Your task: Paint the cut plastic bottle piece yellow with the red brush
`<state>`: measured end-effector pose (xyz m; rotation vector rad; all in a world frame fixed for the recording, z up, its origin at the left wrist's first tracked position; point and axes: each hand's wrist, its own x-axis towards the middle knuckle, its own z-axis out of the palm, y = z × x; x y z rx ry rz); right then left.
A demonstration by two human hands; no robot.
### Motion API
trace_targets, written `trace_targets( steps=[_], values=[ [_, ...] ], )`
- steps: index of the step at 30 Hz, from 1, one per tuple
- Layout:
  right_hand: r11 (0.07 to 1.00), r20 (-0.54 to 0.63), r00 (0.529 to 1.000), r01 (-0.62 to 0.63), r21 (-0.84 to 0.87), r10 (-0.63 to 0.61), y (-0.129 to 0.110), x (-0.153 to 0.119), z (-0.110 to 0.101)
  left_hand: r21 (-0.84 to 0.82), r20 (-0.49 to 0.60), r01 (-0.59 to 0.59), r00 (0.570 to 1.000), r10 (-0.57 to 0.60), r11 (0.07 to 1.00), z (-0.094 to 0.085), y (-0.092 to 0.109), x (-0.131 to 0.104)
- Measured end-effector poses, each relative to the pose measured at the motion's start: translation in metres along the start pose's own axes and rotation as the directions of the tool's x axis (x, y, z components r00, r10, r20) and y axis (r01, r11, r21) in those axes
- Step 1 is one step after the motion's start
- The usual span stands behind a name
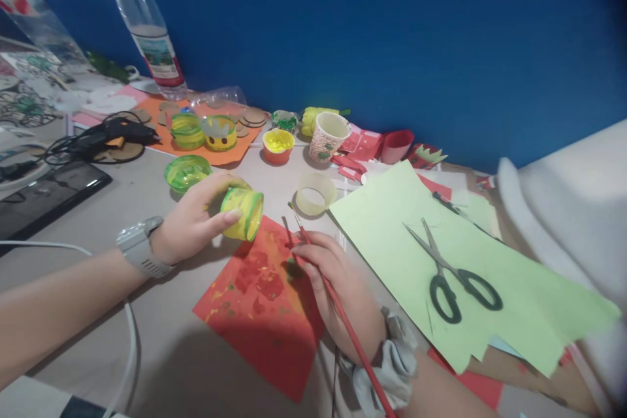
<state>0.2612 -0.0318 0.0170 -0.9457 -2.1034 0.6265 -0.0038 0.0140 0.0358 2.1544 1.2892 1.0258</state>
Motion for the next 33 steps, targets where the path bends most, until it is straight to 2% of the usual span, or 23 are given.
trace_targets(
  steps=[5,7,12,17,19,21,25,28,33],
  values=[
    [1.000,0.018,1.000,-0.022,0.005,0.022,0.000,-0.001,-0.001,-0.047,-0.025,0.060,0.998,-0.061,0.997,-0.001,-0.001,0.000],
    [0.999,0.002,1.000,-0.010,0.049,0.010,0.000,-0.001,-0.001,-0.078,0.001,0.030,1.000,-0.030,0.997,-0.001,0.000,0.000],
    [0.985,-0.014,0.999,0.033,0.170,-0.031,-0.002,-0.001,-0.005,-0.224,0.073,-0.117,0.988,0.137,0.968,0.001,0.007,-0.004],
    [0.966,-0.060,0.992,0.119,0.232,-0.108,-0.002,0.000,-0.005,-0.304,0.157,-0.109,0.974,0.163,0.946,0.007,0.019,-0.009],
    [0.969,-0.076,0.987,0.151,0.197,-0.139,-0.004,-0.001,-0.002,-0.317,0.162,-0.100,0.974,0.157,0.943,0.011,0.024,-0.011],
    [0.975,-0.066,0.978,0.204,0.091,-0.199,-0.007,-0.002,0.002,-0.319,0.165,-0.077,0.977,0.135,0.945,0.015,0.030,-0.013],
    [0.949,-0.027,0.955,0.290,-0.120,-0.296,-0.014,-0.003,0.007,-0.358,0.195,0.041,0.980,0.032,0.933,0.022,0.040,-0.018],
    [0.948,-0.019,0.963,0.261,-0.182,-0.269,-0.015,-0.002,0.008,-0.409,0.225,0.116,0.974,-0.023,0.905,0.025,0.044,-0.021],
    [0.961,0.012,0.974,0.226,-0.162,-0.227,-0.013,0.001,0.008,-0.442,0.263,0.173,0.963,-0.057,0.880,0.027,0.044,-0.021]
  ],
)
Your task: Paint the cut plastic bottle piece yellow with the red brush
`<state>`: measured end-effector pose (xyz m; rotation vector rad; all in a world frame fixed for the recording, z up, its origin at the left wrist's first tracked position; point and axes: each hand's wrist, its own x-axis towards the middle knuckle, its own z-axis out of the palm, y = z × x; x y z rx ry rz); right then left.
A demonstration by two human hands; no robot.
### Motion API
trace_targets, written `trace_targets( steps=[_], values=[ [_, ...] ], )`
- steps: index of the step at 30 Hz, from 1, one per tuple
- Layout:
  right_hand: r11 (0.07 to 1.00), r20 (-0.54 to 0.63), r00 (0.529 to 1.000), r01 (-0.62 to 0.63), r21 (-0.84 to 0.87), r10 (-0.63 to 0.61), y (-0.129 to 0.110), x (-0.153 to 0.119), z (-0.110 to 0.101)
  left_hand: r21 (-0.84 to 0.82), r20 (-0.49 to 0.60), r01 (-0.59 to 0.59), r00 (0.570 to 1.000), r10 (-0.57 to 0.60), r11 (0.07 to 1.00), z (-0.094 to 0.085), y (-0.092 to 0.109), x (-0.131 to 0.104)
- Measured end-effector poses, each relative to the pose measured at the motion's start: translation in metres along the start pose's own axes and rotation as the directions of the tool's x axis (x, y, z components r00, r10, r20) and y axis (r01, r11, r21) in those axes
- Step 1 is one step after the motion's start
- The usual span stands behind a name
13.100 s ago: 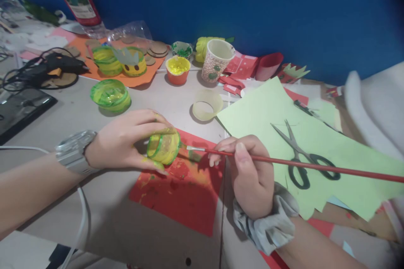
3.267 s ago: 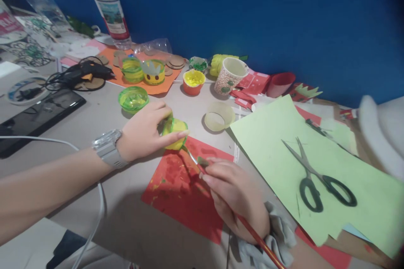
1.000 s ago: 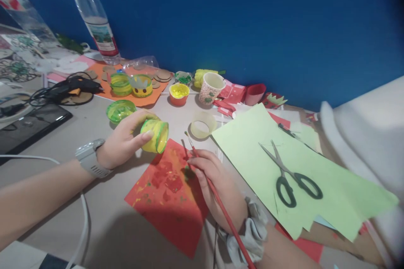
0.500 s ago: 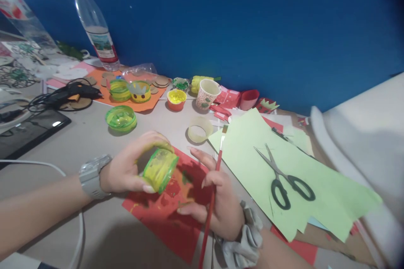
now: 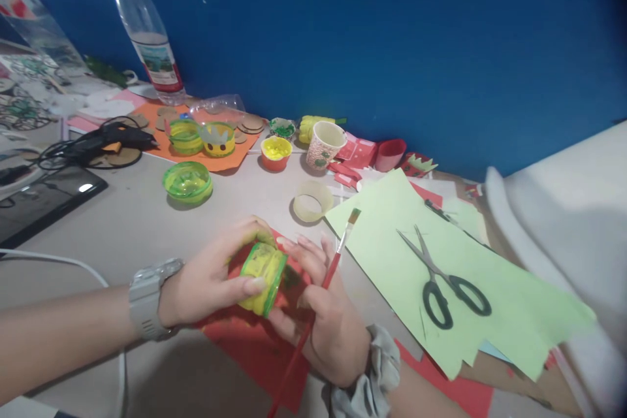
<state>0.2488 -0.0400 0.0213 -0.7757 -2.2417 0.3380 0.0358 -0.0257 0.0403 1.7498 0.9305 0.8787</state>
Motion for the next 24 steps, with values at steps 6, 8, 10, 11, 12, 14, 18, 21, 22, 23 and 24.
trace_targets(
  steps=[6,8,10,11,12,14,18,21,22,23,24],
  values=[
    [0.997,-0.050,0.999,-0.013,0.078,0.017,0.001,0.003,0.002,0.050,0.002,0.001,1.000,-0.001,0.999,-0.001,0.000,0.001],
    [0.993,-0.059,0.998,-0.026,0.113,0.033,0.002,0.003,0.003,0.006,0.006,0.003,1.000,-0.003,1.000,-0.001,-0.002,0.000],
    [0.987,-0.078,0.995,-0.051,0.151,0.064,0.003,0.002,0.003,-0.082,0.011,0.022,1.000,-0.021,0.996,-0.001,-0.006,-0.002],
    [0.982,-0.088,0.992,-0.069,0.176,0.085,0.004,0.002,0.004,-0.136,0.015,0.031,0.999,-0.029,0.990,-0.001,-0.009,-0.004],
    [0.974,-0.098,0.989,-0.089,0.207,0.111,0.004,0.002,0.004,-0.189,0.024,0.035,0.999,-0.031,0.981,0.000,-0.011,-0.005],
    [0.951,-0.114,0.977,-0.143,0.272,0.180,0.004,0.001,0.003,-0.240,0.043,0.026,0.999,-0.017,0.970,0.000,-0.014,-0.007],
    [0.916,-0.126,0.955,-0.214,0.340,0.270,0.003,0.000,0.001,-0.006,0.043,-0.018,0.999,0.018,1.000,0.001,-0.011,-0.005],
    [0.900,-0.082,0.953,-0.244,0.362,0.292,0.005,-0.003,-0.001,0.150,0.020,-0.026,1.000,0.023,0.988,-0.001,-0.006,-0.001],
    [0.894,-0.063,0.951,-0.261,0.364,0.303,0.006,-0.004,-0.001,0.177,0.001,-0.023,1.000,0.023,0.984,-0.003,-0.005,0.000],
    [0.891,-0.052,0.949,-0.272,0.363,0.311,0.007,-0.005,-0.001,0.201,-0.021,-0.023,0.999,0.028,0.979,-0.005,-0.005,0.000],
    [0.889,-0.048,0.947,-0.279,0.364,0.317,0.009,-0.007,-0.002,0.229,-0.045,-0.022,0.998,0.033,0.973,-0.007,-0.005,0.001]
  ],
)
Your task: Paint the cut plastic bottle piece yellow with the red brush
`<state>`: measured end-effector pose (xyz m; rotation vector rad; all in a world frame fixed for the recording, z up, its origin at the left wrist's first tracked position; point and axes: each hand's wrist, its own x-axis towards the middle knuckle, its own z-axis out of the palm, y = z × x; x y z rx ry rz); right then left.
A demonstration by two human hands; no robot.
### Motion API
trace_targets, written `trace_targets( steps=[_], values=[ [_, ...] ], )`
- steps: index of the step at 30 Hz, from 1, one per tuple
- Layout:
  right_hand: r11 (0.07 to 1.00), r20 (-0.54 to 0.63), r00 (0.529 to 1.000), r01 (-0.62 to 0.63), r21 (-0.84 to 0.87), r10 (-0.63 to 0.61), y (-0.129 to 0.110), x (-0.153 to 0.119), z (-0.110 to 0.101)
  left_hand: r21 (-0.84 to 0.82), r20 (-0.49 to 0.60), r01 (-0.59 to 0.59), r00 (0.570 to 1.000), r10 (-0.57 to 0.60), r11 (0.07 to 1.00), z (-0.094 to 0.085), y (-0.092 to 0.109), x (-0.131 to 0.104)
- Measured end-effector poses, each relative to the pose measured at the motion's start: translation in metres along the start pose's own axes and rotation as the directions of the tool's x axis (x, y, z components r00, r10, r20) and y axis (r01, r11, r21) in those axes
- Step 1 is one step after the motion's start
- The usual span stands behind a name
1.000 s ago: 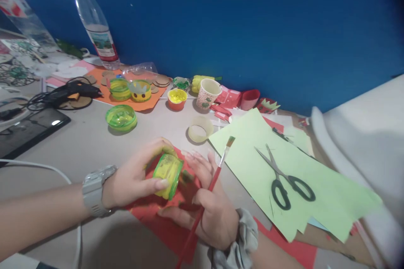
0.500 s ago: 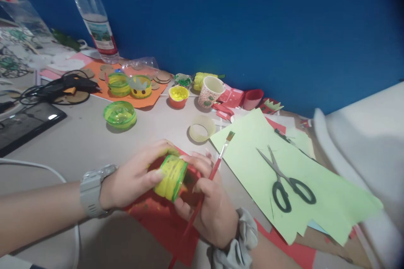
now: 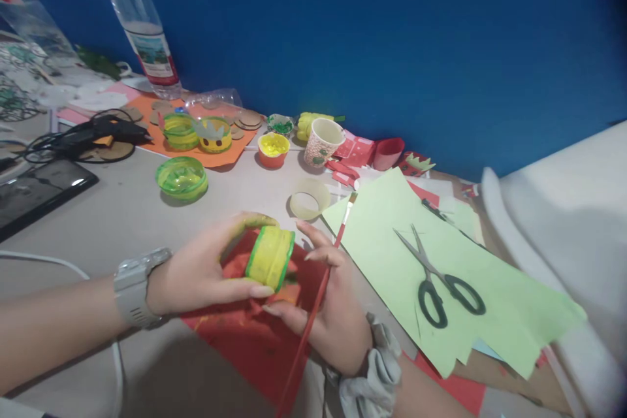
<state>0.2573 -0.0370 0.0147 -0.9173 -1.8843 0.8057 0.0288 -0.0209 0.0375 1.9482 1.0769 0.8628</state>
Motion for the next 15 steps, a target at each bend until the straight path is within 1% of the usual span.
trace_targets(
  steps=[2,4,7,9,10,12,14,15],
  values=[
    [1.000,-0.023,1.000,-0.013,0.024,0.014,0.004,-0.002,-0.002,0.060,-0.055,-0.001,0.998,0.004,0.998,-0.006,-0.003,0.000],
    [0.995,-0.091,0.995,-0.023,0.096,0.032,0.008,-0.005,-0.003,0.089,-0.124,0.046,0.992,-0.035,0.995,-0.012,-0.007,0.002],
    [0.982,-0.197,0.976,-0.062,0.177,0.097,0.011,-0.008,-0.005,0.071,-0.217,0.140,0.968,-0.122,0.988,-0.019,-0.013,0.007],
    [0.987,-0.232,0.968,-0.064,0.146,0.097,0.011,-0.007,-0.007,0.037,-0.264,0.174,0.952,-0.158,0.984,-0.022,-0.018,0.011],
    [0.993,-0.233,0.970,-0.043,0.109,0.068,0.009,-0.006,-0.009,0.007,-0.286,0.189,0.942,-0.179,0.982,-0.022,-0.020,0.013],
    [0.996,-0.182,0.982,0.061,0.062,-0.048,0.006,-0.003,-0.012,-0.067,-0.322,0.229,0.916,-0.238,0.971,-0.022,-0.024,0.016],
    [0.981,-0.101,0.981,0.175,0.082,-0.166,0.002,0.001,-0.015,-0.205,-0.294,0.273,0.899,-0.325,0.940,-0.019,-0.025,0.019],
    [0.970,-0.066,0.975,0.217,0.111,-0.211,0.001,0.003,-0.016,-0.304,-0.255,0.297,0.890,-0.378,0.905,-0.018,-0.024,0.019]
  ],
)
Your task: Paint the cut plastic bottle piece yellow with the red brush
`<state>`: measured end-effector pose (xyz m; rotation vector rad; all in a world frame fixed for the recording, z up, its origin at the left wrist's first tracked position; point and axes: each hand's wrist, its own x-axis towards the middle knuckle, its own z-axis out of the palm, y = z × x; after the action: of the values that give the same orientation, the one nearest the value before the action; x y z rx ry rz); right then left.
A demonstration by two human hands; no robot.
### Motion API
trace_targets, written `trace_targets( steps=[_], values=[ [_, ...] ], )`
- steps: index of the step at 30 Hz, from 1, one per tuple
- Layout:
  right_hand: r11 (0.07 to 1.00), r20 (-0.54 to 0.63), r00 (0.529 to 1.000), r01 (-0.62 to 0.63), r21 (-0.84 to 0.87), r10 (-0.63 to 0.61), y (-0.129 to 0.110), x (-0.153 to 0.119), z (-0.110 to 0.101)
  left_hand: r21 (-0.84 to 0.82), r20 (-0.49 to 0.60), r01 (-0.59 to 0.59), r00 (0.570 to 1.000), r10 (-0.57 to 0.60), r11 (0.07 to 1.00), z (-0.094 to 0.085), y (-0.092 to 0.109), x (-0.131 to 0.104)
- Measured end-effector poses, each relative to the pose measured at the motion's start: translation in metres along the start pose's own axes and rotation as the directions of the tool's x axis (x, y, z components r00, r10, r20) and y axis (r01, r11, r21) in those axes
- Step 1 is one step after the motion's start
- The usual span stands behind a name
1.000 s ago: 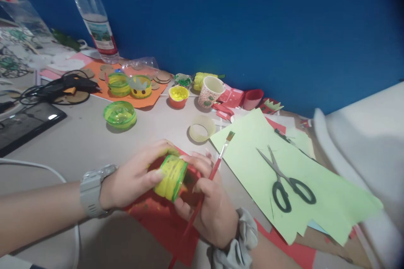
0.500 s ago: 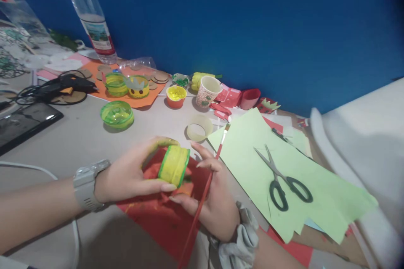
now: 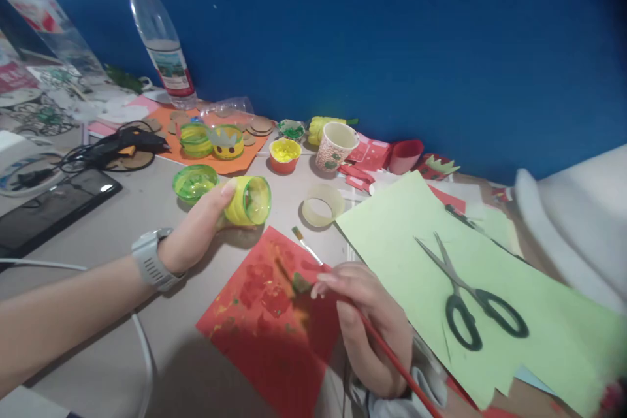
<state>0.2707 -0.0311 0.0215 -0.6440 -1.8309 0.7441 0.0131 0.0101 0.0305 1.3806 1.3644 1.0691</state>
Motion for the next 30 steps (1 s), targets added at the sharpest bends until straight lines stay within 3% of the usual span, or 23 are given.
trace_targets(
  steps=[4,7,9,14,22,30],
  values=[
    [0.994,0.108,0.990,0.085,0.066,-0.092,0.000,0.005,-0.001,-0.342,0.056,0.225,0.974,-0.219,0.912,0.007,0.005,-0.002],
    [0.983,0.147,0.972,0.177,0.043,-0.181,-0.002,0.008,0.002,-0.336,0.084,0.233,0.973,-0.217,0.913,0.009,0.006,-0.004],
    [0.974,0.152,0.962,0.227,0.005,-0.225,-0.004,0.009,0.006,-0.253,0.076,0.193,0.981,-0.180,0.948,0.009,0.006,-0.005],
    [0.972,0.158,0.964,0.226,-0.065,-0.214,-0.006,0.008,0.009,0.046,0.020,-0.053,0.998,0.052,0.998,0.010,0.009,-0.007],
    [0.968,0.148,0.962,0.241,-0.071,-0.228,-0.004,0.009,0.003,-0.079,0.141,-0.100,0.984,0.110,0.992,0.014,0.012,-0.009],
    [0.974,0.137,0.972,0.207,-0.094,-0.193,-0.007,0.011,-0.002,0.098,0.079,-0.212,0.976,0.205,0.972,0.010,0.002,-0.009]
  ],
)
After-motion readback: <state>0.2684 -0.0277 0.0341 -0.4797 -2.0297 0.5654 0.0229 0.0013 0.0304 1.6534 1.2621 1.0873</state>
